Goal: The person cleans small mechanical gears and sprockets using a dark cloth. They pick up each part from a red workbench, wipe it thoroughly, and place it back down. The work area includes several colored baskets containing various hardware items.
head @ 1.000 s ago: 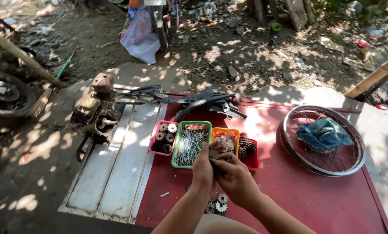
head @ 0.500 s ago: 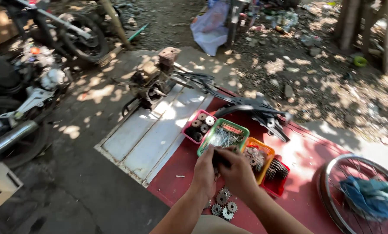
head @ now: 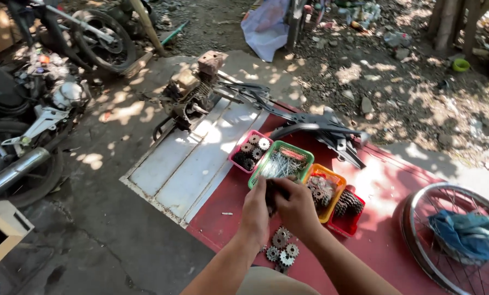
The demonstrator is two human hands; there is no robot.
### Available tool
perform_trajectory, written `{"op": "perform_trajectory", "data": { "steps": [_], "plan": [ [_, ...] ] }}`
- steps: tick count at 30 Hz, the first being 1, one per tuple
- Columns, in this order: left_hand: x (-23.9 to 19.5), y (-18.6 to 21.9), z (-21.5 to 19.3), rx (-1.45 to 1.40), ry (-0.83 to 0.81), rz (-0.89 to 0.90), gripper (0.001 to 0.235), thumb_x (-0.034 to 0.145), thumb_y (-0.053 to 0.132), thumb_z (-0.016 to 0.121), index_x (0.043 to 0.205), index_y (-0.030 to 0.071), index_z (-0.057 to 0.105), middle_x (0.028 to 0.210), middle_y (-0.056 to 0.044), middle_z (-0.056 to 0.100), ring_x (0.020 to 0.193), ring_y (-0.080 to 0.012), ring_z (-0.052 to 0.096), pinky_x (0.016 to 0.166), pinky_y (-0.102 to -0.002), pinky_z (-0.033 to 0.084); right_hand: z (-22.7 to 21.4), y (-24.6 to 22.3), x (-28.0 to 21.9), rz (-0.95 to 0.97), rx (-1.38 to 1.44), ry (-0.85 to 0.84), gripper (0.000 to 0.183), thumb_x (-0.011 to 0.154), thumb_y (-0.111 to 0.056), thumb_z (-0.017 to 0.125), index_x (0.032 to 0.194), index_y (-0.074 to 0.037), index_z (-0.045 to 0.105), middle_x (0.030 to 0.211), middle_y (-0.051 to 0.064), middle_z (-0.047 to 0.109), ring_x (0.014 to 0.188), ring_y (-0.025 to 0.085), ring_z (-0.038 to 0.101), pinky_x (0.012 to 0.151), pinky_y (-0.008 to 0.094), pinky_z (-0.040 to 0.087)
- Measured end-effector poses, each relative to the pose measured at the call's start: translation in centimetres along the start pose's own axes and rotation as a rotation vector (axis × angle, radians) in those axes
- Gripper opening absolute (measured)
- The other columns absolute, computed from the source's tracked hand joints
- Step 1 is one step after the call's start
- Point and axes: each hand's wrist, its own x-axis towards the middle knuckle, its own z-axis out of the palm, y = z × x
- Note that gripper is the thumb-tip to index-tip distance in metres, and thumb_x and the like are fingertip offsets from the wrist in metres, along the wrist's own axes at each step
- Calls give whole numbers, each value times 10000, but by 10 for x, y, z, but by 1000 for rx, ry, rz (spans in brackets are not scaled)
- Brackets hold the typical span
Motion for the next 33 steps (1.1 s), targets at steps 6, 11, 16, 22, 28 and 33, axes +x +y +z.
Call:
{"op": "perform_trajectory", "data": {
  "steps": [6,11,16,22,28,33],
  "plan": [
    [8,-1,21,-80,17,-106,572,1061,520,422,1125,-4,642,1050,-158,676,941,-231,632,847,-359,530,-15,3,-20,-139,-176,38,454,789,41,616,1169,-135,794,1111,92,711,917,235,677,812,325,626],
    [10,3,46,54,50,-136,586,1076,508,439,1141,-19,685,1003,-184,717,851,-248,671,814,-376,552,-18,0,-39,-169,-173,229,384,778,-14,669,1127,-116,794,1122,147,674,1006,335,699,860,425,585],
    [9,-9,58,72,-53,-229,642,1055,509,375,1254,-42,635,1132,-184,653,980,-247,621,855,-356,524,-43,6,-33,-54,-171,224,387,795,21,639,1133,-83,796,1201,100,688,1009,247,702,896,314,633],
    [24,-15,62,-24,-182,-255,548,1118,445,361,1187,-25,634,1017,-144,680,901,-218,628,822,-355,511,-37,-4,-54,-215,-245,284,453,700,50,630,1134,-25,737,1166,159,662,890,312,678,758,370,578],
    [27,-23,68,-12,-214,-274,323,1092,168,459,1333,4,599,1165,-134,697,1000,-203,669,884,-334,556,-78,36,-48,55,-289,400,364,790,-19,607,1109,-36,782,1160,69,705,939,235,690,820,316,569],
    [24,-41,70,67,-174,-327,256,1059,200,551,1238,19,583,1086,-122,667,933,-194,630,846,-324,550,-62,49,-57,274,1033,531,352,923,78,533,1258,123,633,1083,225,697,879,239,642,765,312,525]
  ]
}}
